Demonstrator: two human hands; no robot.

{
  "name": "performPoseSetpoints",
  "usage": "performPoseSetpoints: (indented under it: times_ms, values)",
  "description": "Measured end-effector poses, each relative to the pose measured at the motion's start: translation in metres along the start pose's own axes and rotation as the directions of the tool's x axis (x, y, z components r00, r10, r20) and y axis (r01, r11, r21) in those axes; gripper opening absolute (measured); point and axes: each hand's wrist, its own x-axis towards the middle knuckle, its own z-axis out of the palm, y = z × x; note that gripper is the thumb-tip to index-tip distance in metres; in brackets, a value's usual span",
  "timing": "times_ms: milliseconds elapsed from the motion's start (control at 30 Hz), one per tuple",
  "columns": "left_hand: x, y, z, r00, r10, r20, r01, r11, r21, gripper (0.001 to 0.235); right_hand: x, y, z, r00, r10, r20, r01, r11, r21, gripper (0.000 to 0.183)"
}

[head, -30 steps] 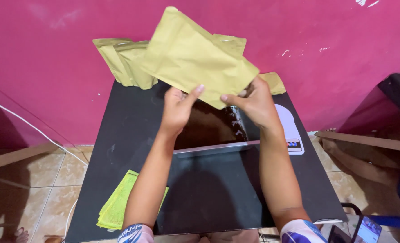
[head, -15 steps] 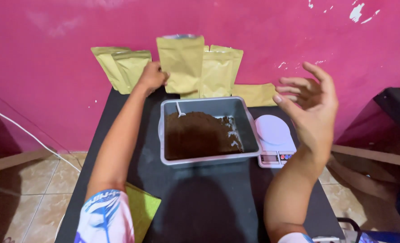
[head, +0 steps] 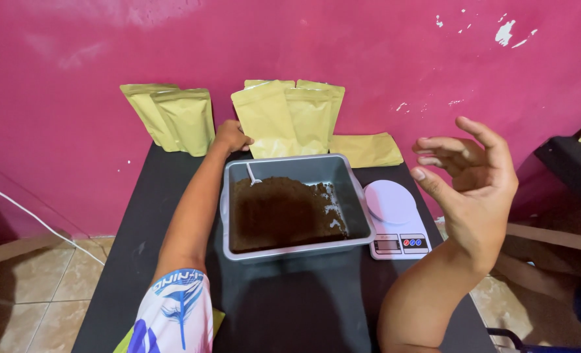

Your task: The person scoops brown powder from a rectangular container into yellow pouches using a small spoon. They open each pouch, fill it, and set it aside on the table. The process is repeated for multiple pouches.

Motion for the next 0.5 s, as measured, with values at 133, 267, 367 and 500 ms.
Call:
performPoseSetpoints:
  times_ms: [133,267,367,500]
  values:
    - [0.016,-0.014,0.009,0.998,0.050,-0.031,-0.048,0.996,0.070,0.035,0.001,-0.001,0.003,1.000,-0.002,0.026,0.003,0.999,-0.039,0.067]
    - [0.019,-0.014,0.012,0.996,0.057,-0.062,-0.052,0.996,0.079,0.023,0.000,0.000,0.005,0.999,-0.010,0.036,0.011,0.999,-0.034,0.070]
    - [0.008,-0.008,0.005,0.998,0.020,-0.057,-0.013,0.993,0.119,0.030,-0.001,0.000,0.005,0.999,-0.007,0.038,0.008,1.000,-0.030,0.071]
    - [0.003,-0.008,-0.017,0.966,-0.002,-0.259,0.013,0.999,0.038,0.029,-0.002,-0.001,0.003,0.999,-0.016,0.042,0.018,0.999,-0.047,0.071]
